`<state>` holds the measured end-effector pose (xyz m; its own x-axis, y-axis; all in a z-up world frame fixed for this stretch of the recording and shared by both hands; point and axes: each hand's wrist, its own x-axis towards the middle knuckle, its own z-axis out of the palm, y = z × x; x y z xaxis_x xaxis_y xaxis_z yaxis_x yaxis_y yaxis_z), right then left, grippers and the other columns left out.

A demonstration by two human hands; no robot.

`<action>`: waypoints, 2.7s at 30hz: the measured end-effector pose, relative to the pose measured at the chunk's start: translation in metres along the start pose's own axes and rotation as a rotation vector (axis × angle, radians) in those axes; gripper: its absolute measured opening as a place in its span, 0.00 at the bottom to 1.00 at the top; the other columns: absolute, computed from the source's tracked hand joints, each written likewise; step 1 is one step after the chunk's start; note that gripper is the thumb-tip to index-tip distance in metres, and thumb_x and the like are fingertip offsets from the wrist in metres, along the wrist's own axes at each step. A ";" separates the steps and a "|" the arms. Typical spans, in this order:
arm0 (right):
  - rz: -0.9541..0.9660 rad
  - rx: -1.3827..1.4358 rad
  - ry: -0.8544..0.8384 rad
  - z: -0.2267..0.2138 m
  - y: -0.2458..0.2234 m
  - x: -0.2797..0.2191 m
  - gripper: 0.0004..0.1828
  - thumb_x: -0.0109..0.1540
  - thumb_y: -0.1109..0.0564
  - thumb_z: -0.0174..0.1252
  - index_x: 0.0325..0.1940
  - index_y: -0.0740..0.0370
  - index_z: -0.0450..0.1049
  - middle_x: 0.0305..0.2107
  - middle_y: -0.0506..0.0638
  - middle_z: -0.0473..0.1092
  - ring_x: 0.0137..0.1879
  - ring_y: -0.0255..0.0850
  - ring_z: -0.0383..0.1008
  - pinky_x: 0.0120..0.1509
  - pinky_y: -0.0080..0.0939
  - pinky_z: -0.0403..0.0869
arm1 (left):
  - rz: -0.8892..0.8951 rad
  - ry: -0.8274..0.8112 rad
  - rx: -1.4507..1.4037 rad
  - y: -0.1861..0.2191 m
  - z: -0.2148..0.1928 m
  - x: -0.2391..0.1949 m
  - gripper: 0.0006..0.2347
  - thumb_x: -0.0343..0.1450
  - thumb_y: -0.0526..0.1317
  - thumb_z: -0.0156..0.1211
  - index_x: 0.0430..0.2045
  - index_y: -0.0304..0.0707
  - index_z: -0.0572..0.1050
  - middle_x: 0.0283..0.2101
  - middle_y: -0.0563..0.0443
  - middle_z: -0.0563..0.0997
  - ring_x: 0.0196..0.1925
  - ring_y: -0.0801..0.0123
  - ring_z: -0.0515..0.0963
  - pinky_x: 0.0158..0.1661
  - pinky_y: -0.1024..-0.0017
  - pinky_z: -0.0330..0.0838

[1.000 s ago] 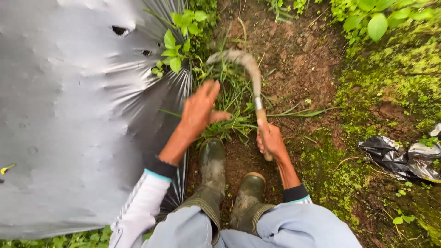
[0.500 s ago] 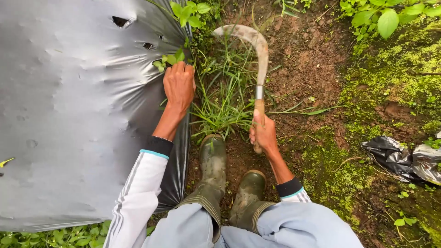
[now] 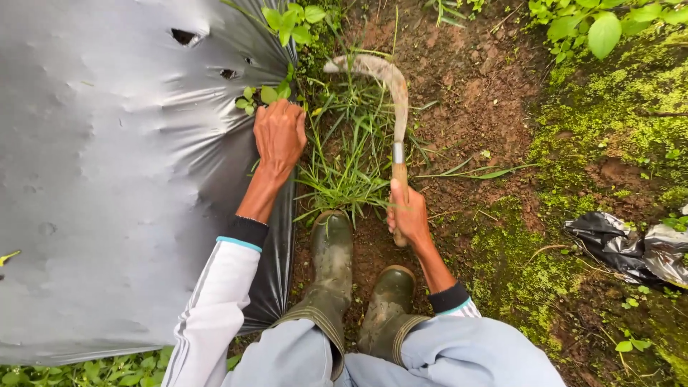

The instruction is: Using a sickle to cut and clear weeds and grass from the edge of a plastic-covered planting row in a farm field.

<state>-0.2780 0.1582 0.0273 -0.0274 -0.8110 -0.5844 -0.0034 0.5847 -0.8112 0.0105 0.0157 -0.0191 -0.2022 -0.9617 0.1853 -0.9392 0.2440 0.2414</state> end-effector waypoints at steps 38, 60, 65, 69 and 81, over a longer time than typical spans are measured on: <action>-0.015 -0.014 -0.078 -0.008 -0.002 0.002 0.25 0.73 0.47 0.49 0.25 0.62 0.67 0.10 0.52 0.64 0.11 0.36 0.66 0.13 0.37 0.69 | -0.036 -0.187 0.512 -0.001 0.087 0.042 0.10 0.68 0.32 0.57 0.14 0.45 0.71 0.16 0.57 0.68 0.20 0.74 0.72 0.20 0.70 0.66; 0.162 0.088 -0.059 -0.013 -0.023 0.017 0.23 0.70 0.39 0.49 0.32 0.58 0.64 0.16 0.47 0.64 0.14 0.34 0.62 0.13 0.35 0.66 | 0.307 -0.429 0.508 -0.009 0.018 0.112 0.10 0.74 0.30 0.58 0.22 0.28 0.80 0.49 0.32 0.83 0.29 0.69 0.79 0.32 0.66 0.82; 0.237 0.190 -0.163 -0.004 -0.011 0.035 0.22 0.72 0.42 0.47 0.32 0.60 0.65 0.14 0.47 0.63 0.12 0.35 0.60 0.11 0.35 0.65 | 0.364 -0.239 0.464 -0.019 0.021 0.092 0.12 0.74 0.26 0.54 0.19 0.35 0.77 0.37 0.37 0.83 0.29 0.67 0.80 0.26 0.69 0.77; 0.210 0.230 -0.135 -0.001 -0.005 0.023 0.28 0.74 0.39 0.44 0.29 0.63 0.65 0.10 0.50 0.60 0.10 0.35 0.61 0.11 0.39 0.67 | 0.246 -0.115 0.266 -0.013 -0.002 0.057 0.07 0.76 0.31 0.58 0.28 0.37 0.81 0.34 0.47 0.80 0.36 0.65 0.82 0.37 0.73 0.80; 0.166 0.229 -0.157 0.008 -0.012 0.052 0.31 0.73 0.33 0.39 0.31 0.59 0.66 0.11 0.46 0.62 0.11 0.33 0.61 0.14 0.36 0.69 | 0.122 -0.263 -0.099 0.048 -0.011 -0.037 0.05 0.70 0.26 0.65 0.35 0.34 0.82 0.35 0.45 0.76 0.35 0.56 0.83 0.32 0.64 0.80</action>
<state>-0.2714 0.1090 0.0069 0.1455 -0.7084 -0.6907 0.2140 0.7041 -0.6771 -0.0239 0.0647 -0.0041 -0.3890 -0.9207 -0.0310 -0.8747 0.3586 0.3261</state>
